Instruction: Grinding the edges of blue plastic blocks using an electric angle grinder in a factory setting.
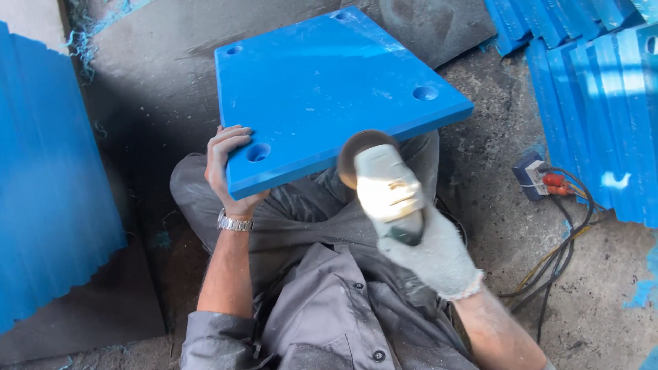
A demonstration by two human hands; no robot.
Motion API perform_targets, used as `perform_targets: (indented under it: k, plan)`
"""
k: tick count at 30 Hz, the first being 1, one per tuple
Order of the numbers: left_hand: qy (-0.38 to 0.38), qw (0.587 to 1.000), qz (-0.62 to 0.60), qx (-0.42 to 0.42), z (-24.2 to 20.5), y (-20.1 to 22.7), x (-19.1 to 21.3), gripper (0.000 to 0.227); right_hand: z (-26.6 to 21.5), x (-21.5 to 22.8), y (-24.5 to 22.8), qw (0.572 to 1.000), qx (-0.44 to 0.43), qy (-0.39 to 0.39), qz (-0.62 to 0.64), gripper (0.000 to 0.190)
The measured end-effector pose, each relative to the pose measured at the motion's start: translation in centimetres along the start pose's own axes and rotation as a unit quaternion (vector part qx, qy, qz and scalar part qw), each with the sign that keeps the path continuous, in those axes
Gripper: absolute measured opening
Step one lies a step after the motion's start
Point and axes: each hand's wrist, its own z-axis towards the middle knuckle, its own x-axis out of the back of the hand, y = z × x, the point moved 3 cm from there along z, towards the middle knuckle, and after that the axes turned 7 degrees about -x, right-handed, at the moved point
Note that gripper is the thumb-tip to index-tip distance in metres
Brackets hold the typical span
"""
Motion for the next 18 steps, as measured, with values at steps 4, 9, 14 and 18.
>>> perform_targets:
  k: [4, 9, 14, 18]
  plan:
    - [-0.006, 1.000, 0.013, -0.003, 0.4, 0.2, 0.0, 0.064, 1.0, 4.1, 3.9, 0.977, -0.014, 0.056, 0.205, 0.060]
    - [-0.022, 1.000, 0.002, -0.012, 1.4, 0.9, 0.5, 0.060, 3.1, 9.8, 9.1, 0.919, 0.030, 0.114, 0.376, 0.039]
    - [0.060, 0.996, 0.061, 0.002, 5.5, 1.9, 1.9, 0.036, 5.3, 11.7, 13.5, 0.887, 0.051, 0.155, 0.432, 0.033]
    - [0.048, 0.906, 0.390, -0.159, 11.8, 5.9, 0.7, 0.036, 6.0, 10.9, 14.8, 0.867, 0.082, 0.124, 0.476, 0.041]
